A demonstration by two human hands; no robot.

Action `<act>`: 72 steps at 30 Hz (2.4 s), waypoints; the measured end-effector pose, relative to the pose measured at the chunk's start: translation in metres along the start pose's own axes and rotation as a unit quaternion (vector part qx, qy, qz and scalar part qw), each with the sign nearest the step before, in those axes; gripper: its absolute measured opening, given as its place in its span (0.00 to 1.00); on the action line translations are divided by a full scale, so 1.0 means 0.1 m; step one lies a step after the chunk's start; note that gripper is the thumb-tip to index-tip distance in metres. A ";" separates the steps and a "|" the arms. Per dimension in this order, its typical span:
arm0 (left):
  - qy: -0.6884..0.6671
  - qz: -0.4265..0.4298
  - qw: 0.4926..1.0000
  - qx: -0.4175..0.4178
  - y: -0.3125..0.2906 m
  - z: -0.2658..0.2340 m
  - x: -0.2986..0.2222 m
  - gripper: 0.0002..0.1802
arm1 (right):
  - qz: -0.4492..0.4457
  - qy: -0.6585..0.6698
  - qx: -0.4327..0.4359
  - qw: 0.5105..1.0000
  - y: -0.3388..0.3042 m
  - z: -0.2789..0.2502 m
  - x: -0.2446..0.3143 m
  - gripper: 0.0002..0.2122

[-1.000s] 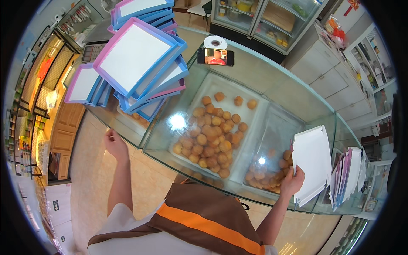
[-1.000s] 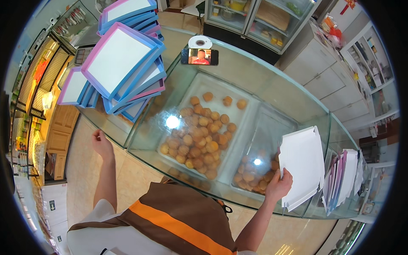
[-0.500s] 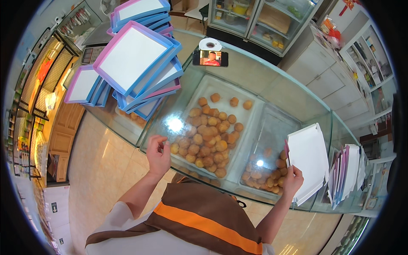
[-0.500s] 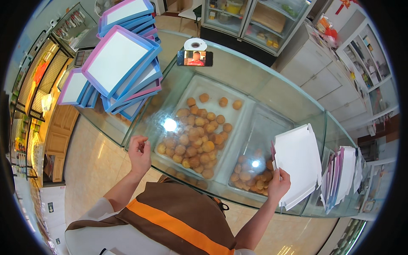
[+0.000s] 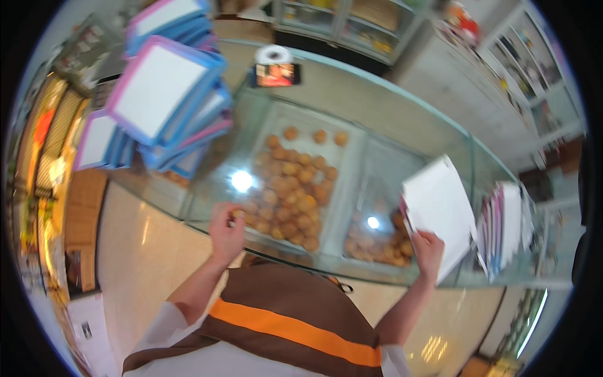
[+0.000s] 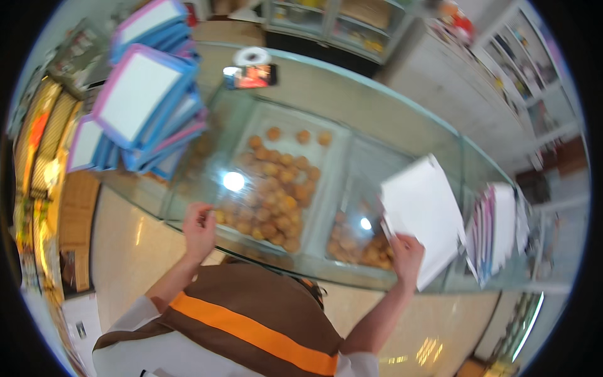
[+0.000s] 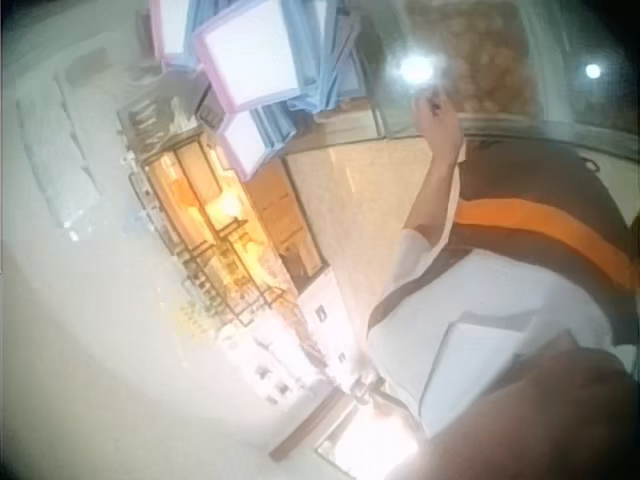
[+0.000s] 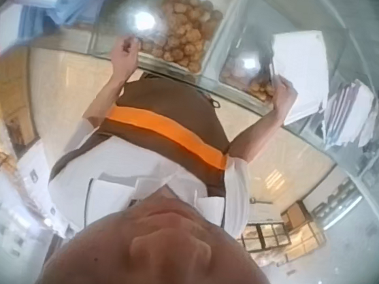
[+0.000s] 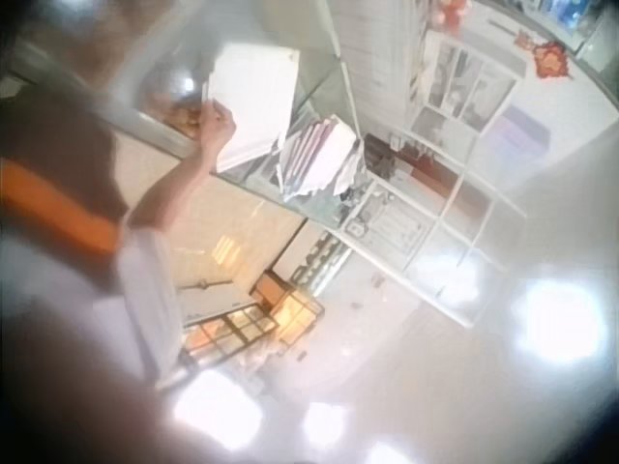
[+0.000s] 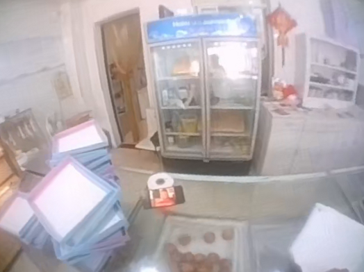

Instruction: The person repeatedly picks up folded pink and blue cardboard pieces, unfolds them into open box shapes, and places them on a stack. The person continues this repetitive assembly process throughout the clip.

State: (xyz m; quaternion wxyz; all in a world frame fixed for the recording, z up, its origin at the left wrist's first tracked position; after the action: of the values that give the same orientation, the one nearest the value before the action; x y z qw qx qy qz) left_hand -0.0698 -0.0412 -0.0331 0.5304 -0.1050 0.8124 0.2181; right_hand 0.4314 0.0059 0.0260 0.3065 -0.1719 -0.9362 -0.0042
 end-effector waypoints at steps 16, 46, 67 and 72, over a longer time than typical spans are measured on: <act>-0.020 -0.028 0.999 0.020 0.03 0.01 -0.11 0.06 | -0.006 -0.068 -0.004 0.998 -0.03 -0.07 0.25 0.15; -0.395 0.010 0.897 0.197 0.62 0.08 -1.73 0.48 | -0.055 0.370 -0.256 0.891 -0.71 0.21 1.35 0.09; -0.072 0.278 0.957 0.049 0.30 0.09 -1.65 0.41 | -0.061 0.370 -0.146 0.915 -1.13 0.19 1.82 0.43; -0.291 0.051 0.935 0.195 0.30 0.07 -1.67 0.43 | -0.115 0.415 -0.074 0.899 -1.12 0.13 1.72 0.43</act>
State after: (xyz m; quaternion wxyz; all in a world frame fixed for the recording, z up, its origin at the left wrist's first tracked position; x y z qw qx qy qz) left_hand -0.0064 -0.0217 0.1233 0.7418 0.1100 0.6535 0.1027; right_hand 0.2575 -0.0432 0.1252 0.6510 -0.0678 -0.7343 -0.1799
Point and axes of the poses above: each hand's wrist, its own y-axis towards the middle knuckle, its own z-axis out of the palm, x = y × z, the point moved 2 cm from there along y, towards the middle knuckle, and after that the axes turned 7 degrees about -y, right-handed, at the moved point
